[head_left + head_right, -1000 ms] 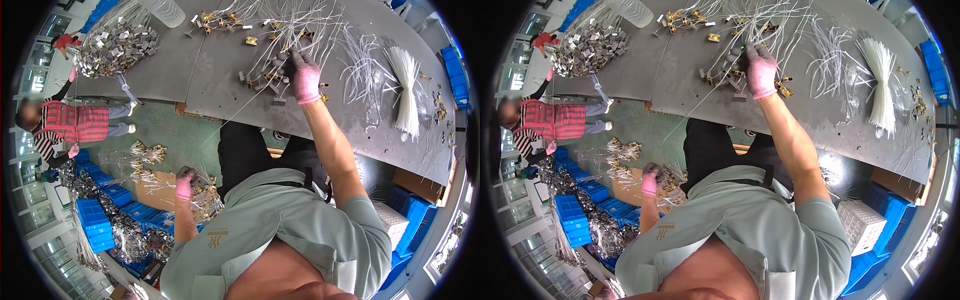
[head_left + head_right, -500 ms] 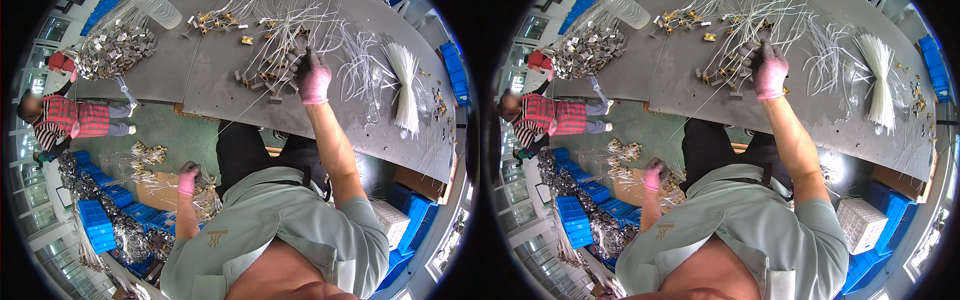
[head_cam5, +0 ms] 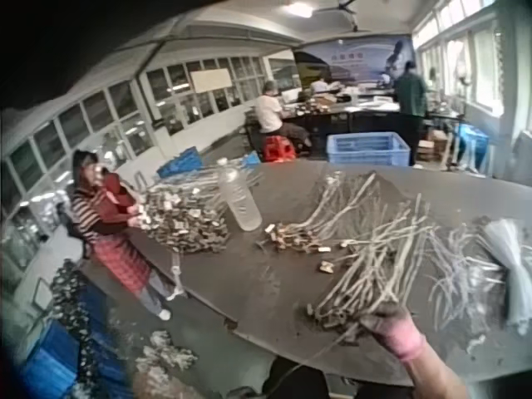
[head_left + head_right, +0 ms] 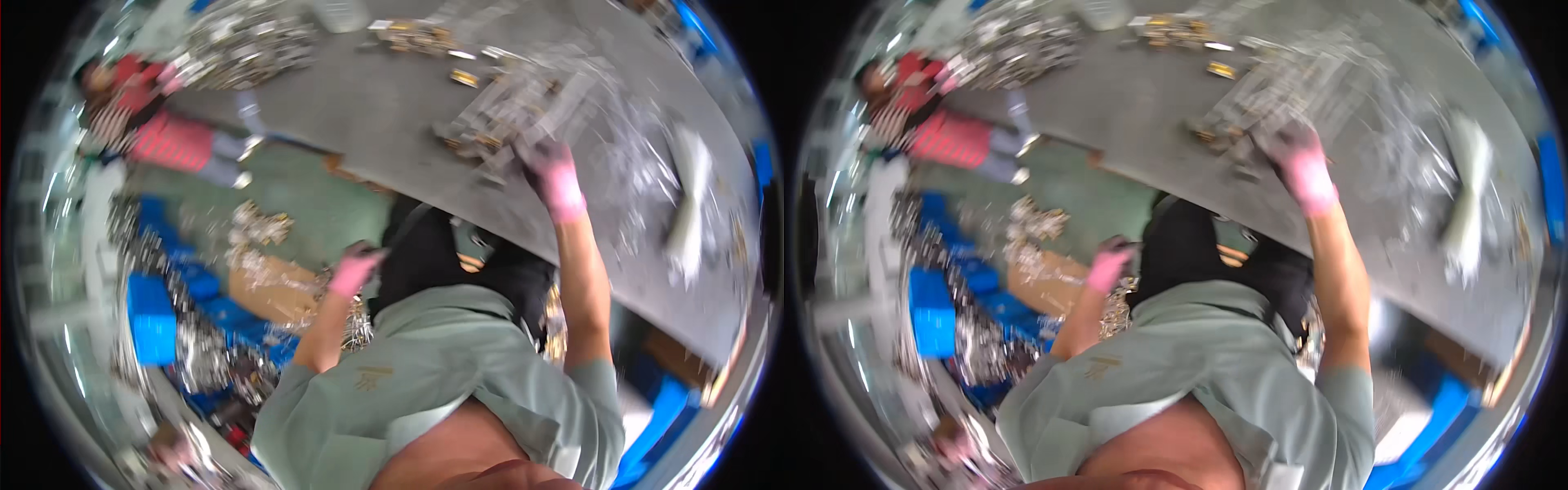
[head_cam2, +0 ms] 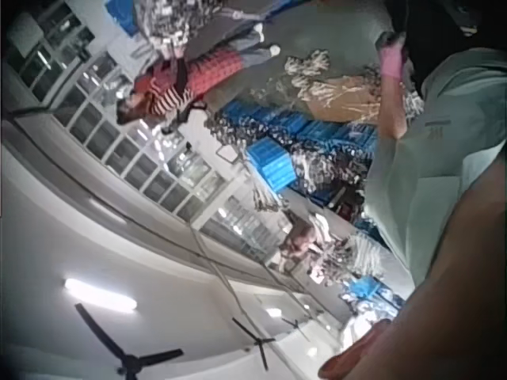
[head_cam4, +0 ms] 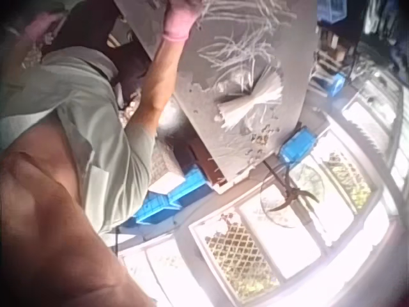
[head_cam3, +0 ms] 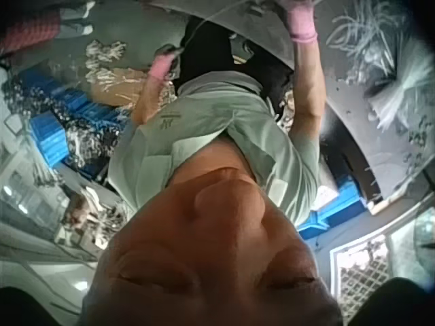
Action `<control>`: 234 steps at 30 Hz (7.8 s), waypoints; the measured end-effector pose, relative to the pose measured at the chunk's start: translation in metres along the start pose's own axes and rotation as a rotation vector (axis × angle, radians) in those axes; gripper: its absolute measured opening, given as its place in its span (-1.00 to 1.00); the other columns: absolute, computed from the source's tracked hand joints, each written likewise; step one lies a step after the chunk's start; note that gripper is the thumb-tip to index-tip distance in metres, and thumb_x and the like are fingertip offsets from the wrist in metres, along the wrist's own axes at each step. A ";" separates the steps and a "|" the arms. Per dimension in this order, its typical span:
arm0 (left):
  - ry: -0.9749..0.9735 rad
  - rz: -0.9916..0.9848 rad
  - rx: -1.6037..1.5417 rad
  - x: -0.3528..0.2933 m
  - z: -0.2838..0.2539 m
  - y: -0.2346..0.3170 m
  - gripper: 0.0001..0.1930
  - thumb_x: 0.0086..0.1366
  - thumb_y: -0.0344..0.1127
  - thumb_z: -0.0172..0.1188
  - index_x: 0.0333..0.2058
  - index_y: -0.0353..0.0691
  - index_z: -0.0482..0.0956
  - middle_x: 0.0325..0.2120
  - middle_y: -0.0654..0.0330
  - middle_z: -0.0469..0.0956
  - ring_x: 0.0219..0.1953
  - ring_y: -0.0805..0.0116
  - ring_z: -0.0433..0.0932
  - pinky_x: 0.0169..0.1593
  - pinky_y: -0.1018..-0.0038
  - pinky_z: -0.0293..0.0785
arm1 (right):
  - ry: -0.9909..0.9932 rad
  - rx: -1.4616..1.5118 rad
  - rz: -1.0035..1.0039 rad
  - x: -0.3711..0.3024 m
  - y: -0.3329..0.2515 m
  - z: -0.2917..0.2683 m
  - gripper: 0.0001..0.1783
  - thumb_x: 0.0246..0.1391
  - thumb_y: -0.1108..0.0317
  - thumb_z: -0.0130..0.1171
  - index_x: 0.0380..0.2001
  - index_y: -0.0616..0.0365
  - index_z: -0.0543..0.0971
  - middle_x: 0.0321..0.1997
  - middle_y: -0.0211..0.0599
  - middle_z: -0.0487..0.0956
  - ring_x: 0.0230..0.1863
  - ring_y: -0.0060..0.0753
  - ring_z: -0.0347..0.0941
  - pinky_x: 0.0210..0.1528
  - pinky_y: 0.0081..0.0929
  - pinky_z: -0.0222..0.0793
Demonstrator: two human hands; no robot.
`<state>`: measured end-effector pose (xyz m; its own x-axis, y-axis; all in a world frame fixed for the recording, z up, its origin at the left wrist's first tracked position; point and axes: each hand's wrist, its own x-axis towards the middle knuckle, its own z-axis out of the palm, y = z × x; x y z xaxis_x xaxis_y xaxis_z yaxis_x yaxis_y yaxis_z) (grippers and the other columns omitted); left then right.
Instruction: Assembling and sorting wire harnesses and connectors at a production workbench.
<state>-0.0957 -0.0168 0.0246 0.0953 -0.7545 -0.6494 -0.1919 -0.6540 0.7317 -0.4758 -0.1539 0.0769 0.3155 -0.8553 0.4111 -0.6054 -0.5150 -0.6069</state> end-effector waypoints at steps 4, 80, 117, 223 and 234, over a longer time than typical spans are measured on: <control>-0.143 0.203 -0.016 0.008 0.052 0.011 -0.63 0.05 -0.13 0.38 -0.41 -0.32 0.48 -0.74 0.30 0.32 -0.76 0.51 0.28 -0.69 0.51 0.16 | -0.289 1.044 0.404 -0.021 -0.088 0.038 -0.82 0.08 0.51 0.09 -0.31 0.44 0.56 -0.39 -0.10 0.60 -0.40 -0.39 0.53 -0.34 -0.52 0.46; 0.388 0.236 -0.070 0.016 -0.053 -0.090 -0.62 0.25 -0.17 0.17 -0.62 -0.34 0.44 -0.74 0.23 0.41 -0.66 0.46 0.34 -0.50 0.45 0.27 | 0.637 1.297 0.625 0.047 -0.013 0.056 -0.66 0.25 0.27 0.02 -0.01 0.28 0.43 -0.23 -0.18 0.60 -0.34 -0.30 0.59 -0.35 -0.48 0.50; -0.543 0.465 0.127 0.027 0.062 0.119 -0.46 0.39 0.11 -0.13 -0.27 -0.35 0.52 -0.62 0.16 0.52 -0.61 0.44 0.46 -0.50 0.53 0.36 | -0.240 1.003 0.672 0.020 -0.072 0.029 -0.81 0.05 0.36 0.24 -0.53 0.27 0.60 -0.62 -0.36 0.54 -0.65 -0.62 0.43 -0.60 -0.63 0.32; -0.166 0.399 -0.148 0.063 0.117 0.135 -0.64 0.32 0.01 0.07 -0.36 -0.22 0.43 -0.62 0.19 0.46 -0.67 0.38 0.37 -0.61 0.47 0.26 | -0.008 0.861 0.642 0.008 -0.062 0.062 -0.76 0.10 0.30 0.20 -0.39 0.31 0.58 -0.58 -0.35 0.54 -0.63 -0.61 0.42 -0.57 -0.61 0.34; 0.638 0.956 1.234 0.244 0.064 0.161 -0.34 0.19 0.01 0.13 0.23 -0.06 0.20 0.23 0.05 0.20 0.21 -0.08 0.24 0.25 0.09 0.16 | 0.339 -0.606 1.091 -0.103 0.126 -0.118 -0.59 0.01 0.14 0.14 -0.08 0.06 0.50 -0.08 0.02 0.56 -0.04 0.09 0.49 -0.01 -0.13 0.39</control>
<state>-0.1662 -0.3025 -0.0297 -0.2059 -0.9291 0.3072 -0.9765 0.2156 -0.0024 -0.6709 -0.1238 0.0383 -0.6945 -0.7115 0.1067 -0.6920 0.6201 -0.3696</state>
